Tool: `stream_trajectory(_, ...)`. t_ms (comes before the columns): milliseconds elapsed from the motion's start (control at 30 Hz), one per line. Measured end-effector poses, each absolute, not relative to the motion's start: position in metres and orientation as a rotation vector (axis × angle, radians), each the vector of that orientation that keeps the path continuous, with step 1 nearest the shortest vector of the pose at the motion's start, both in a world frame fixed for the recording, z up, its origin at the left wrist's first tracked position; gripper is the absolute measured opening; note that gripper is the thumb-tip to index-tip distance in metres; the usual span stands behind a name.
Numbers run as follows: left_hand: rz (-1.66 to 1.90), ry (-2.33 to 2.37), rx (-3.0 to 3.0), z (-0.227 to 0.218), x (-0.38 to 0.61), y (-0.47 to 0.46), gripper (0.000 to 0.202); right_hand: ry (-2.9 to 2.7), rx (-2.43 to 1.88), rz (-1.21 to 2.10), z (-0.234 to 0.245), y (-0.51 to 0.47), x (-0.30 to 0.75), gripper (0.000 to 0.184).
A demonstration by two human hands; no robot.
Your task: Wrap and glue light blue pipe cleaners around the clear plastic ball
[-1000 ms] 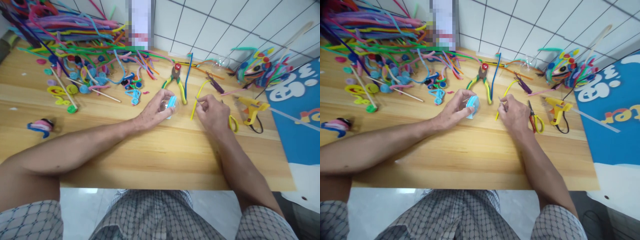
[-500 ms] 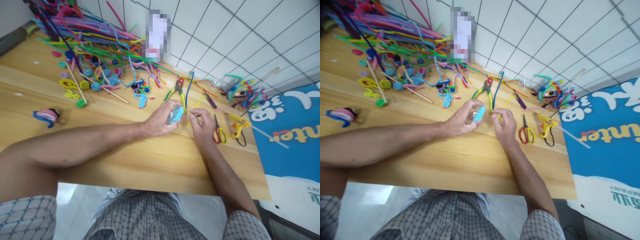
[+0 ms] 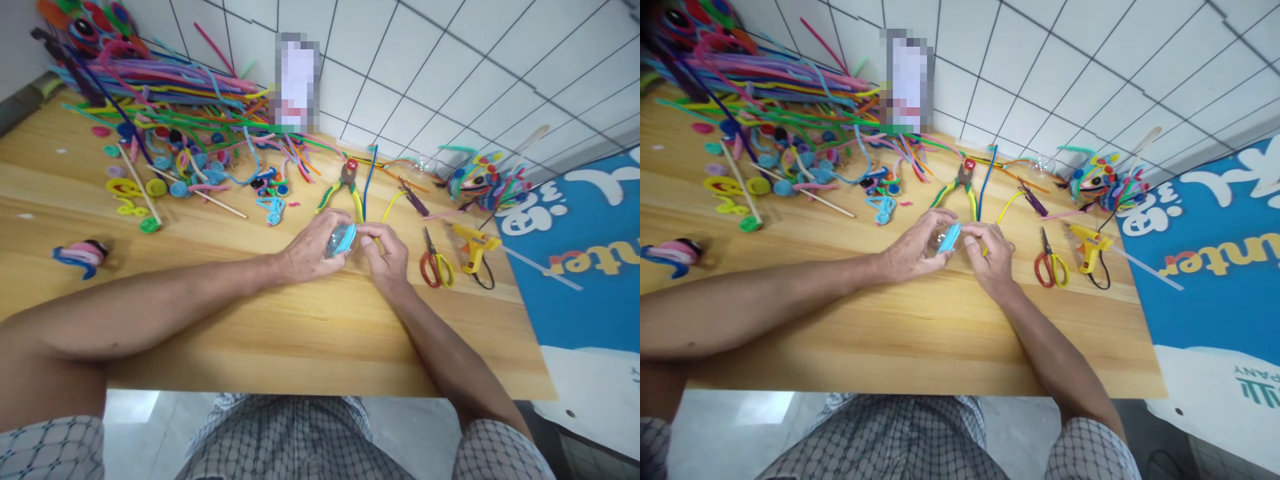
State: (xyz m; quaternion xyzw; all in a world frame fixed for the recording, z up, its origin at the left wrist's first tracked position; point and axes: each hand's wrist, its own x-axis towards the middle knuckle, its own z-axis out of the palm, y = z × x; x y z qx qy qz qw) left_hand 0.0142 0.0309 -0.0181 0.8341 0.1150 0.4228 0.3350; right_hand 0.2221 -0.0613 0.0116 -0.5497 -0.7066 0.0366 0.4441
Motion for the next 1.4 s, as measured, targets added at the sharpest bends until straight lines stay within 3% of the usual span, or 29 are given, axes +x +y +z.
stream_trajectory(700,1.012,0.272,2.121,-0.016,0.007,0.032,0.057,-1.701,-1.331,0.254,0.007,-0.063,0.222,0.03)
stream_trajectory(933,0.893,0.457,1.325,-0.009,0.014,0.041,0.046,-1.66,-1.305,0.171,0.009,-0.063,0.218,0.032)
stream_trajectory(1067,0.676,0.422,1.014,0.0,0.014,0.054,0.029,-1.59,-1.276,0.016,0.007,-0.064,0.223,0.024)
stream_trajectory(1400,0.647,0.417,0.67,0.017,0.011,0.052,0.029,-1.732,-1.374,-0.22,0.005,-0.066,0.226,0.027)
